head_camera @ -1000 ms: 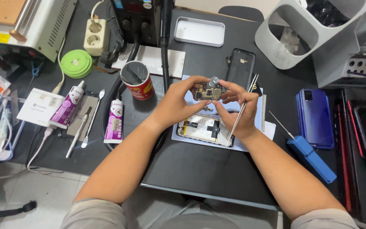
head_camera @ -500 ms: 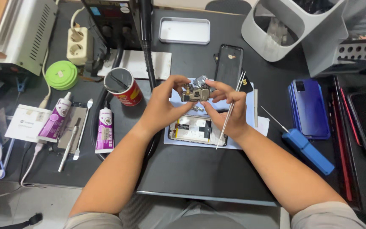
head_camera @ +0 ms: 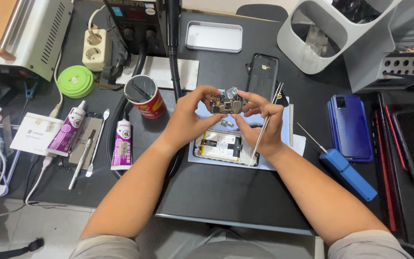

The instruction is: The person uses tweezers to manipulate small components on a smartphone motherboard held in their left hand. They repeatedly adjust and reposition tiny parts on the circuit board while working at a cluttered repair bench.

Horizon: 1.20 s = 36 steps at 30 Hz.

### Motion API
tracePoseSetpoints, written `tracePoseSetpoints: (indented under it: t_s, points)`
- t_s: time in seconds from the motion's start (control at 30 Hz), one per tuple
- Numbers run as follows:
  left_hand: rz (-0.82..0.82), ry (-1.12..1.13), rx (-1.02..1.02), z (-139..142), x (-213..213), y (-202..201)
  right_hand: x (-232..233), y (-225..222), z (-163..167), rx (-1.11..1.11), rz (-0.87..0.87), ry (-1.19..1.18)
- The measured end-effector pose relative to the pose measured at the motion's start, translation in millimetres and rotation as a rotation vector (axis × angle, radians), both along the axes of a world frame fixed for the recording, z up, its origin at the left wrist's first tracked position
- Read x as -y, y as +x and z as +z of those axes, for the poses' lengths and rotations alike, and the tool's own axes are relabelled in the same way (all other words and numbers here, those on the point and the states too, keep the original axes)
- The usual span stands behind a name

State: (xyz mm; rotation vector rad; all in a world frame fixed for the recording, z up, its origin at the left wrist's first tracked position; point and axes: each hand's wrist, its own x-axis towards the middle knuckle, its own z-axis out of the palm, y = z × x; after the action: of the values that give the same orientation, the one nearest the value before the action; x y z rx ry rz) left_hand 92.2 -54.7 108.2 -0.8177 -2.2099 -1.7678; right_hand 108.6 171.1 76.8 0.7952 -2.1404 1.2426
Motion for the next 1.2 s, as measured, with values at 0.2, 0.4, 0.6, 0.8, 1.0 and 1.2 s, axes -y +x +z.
tracePoseSetpoints:
  t_s: [0.2, 0.4, 0.6, 0.8, 1.0, 1.2]
  points:
    - [-0.019, 0.035, -0.002, -5, 19, 31, 19, 33, -9, 0.003, -0.004, -0.025]
    - [-0.014, 0.043, -0.022, -8, 36, 43, 35, 44, -10, 0.012, -0.005, -0.044]
    - [-0.042, 0.016, -0.006, 2, 32, 28, 33, 29, -4, -0.002, -0.003, -0.017]
    - [-0.033, 0.012, 0.018, 8, 33, 36, 32, 34, 2, -0.001, -0.002, -0.019]
    - [-0.013, -0.012, -0.006, 5, 31, 27, 30, 26, 0, 0.009, 0.003, -0.030]
    - [-0.014, -0.018, 0.005, 10, 33, 1, 30, 0, 6, 0.016, 0.019, -0.025]
